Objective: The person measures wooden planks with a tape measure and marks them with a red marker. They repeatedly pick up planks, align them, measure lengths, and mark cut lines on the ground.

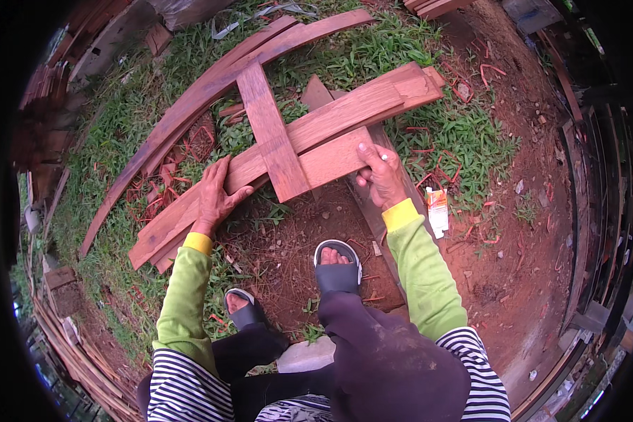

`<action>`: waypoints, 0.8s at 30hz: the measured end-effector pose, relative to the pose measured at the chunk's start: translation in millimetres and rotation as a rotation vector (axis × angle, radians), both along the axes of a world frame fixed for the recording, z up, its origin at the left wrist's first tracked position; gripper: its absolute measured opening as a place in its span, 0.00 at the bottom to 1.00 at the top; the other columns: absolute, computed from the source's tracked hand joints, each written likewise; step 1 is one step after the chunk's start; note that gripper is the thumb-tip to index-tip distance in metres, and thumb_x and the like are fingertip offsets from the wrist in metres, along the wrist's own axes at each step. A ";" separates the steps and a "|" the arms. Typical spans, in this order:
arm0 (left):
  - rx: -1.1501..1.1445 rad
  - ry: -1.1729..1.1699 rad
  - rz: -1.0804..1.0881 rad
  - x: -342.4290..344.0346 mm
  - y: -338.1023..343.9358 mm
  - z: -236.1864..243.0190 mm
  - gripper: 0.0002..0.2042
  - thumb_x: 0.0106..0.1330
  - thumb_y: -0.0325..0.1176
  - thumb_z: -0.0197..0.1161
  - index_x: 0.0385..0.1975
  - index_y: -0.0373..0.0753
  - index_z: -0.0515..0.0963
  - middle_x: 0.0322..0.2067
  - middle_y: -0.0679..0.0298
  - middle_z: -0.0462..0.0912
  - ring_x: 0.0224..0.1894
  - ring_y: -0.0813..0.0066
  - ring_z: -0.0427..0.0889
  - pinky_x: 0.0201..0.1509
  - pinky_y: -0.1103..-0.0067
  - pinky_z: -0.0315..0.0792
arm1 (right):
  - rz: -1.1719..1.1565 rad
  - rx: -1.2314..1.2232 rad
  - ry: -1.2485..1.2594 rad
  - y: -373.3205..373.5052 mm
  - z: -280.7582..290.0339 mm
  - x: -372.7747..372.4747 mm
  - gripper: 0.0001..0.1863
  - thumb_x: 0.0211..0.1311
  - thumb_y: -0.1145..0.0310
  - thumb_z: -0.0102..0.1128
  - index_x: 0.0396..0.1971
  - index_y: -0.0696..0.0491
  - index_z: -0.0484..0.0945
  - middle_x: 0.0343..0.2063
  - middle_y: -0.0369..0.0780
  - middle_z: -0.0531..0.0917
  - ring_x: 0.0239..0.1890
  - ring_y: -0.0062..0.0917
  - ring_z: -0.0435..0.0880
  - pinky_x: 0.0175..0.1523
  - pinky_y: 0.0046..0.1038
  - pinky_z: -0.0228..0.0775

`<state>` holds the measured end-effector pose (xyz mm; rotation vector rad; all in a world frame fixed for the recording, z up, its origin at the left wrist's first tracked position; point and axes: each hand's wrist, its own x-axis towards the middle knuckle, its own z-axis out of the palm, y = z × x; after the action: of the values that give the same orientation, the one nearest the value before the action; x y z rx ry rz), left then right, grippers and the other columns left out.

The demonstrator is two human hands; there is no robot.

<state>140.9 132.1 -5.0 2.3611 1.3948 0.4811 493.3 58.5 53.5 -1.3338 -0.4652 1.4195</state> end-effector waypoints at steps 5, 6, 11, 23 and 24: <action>0.052 0.146 -0.021 -13.4 -5.0 12.0 0.38 0.48 0.46 0.74 0.56 0.31 0.67 0.52 0.46 0.69 0.55 0.49 0.69 0.59 0.62 0.66 | -0.371 0.135 0.214 -62.5 17.0 61.4 0.16 0.68 0.56 0.57 0.45 0.53 0.73 0.23 0.29 0.74 0.12 0.09 0.56 0.22 0.16 0.56; 0.021 0.190 -0.021 -11.9 -4.0 19.0 0.37 0.47 0.45 0.74 0.55 0.31 0.67 0.50 0.47 0.70 0.54 0.50 0.69 0.58 0.62 0.67 | -0.410 0.167 0.209 -74.9 18.2 73.6 0.16 0.69 0.56 0.57 0.45 0.53 0.73 0.25 0.30 0.76 0.12 0.10 0.56 0.22 0.16 0.56; -0.082 0.424 -0.037 -1.4 0.8 40.0 0.38 0.42 0.41 0.78 0.52 0.32 0.64 0.43 0.52 0.73 0.49 0.52 0.74 0.52 0.63 0.70 | -0.694 0.115 0.156 -130.9 8.0 111.4 0.15 0.68 0.57 0.58 0.46 0.51 0.73 0.35 0.34 0.82 0.12 0.11 0.56 0.21 0.18 0.54; -0.361 0.524 -0.058 -127.0 -58.9 143.2 0.43 0.41 0.32 0.75 0.60 0.35 0.59 0.44 0.45 0.75 0.48 0.44 0.76 0.53 0.60 0.72 | -0.607 -0.163 0.081 -201.3 -49.2 105.3 0.16 0.69 0.55 0.56 0.39 0.55 0.74 0.32 0.39 0.81 0.11 0.11 0.57 0.21 0.18 0.57; -0.385 0.568 -0.021 -139.5 -70.4 152.1 0.42 0.41 0.31 0.74 0.60 0.35 0.59 0.44 0.45 0.74 0.48 0.44 0.76 0.53 0.60 0.72 | -0.591 -0.157 0.091 -201.4 -48.5 103.6 0.17 0.70 0.55 0.55 0.38 0.56 0.74 0.31 0.39 0.81 0.11 0.11 0.57 0.20 0.17 0.57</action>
<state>1.4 61.7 147.1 2.2621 1.5106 -0.4696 596.9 -142.8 5.0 -1.3758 0.1069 1.0265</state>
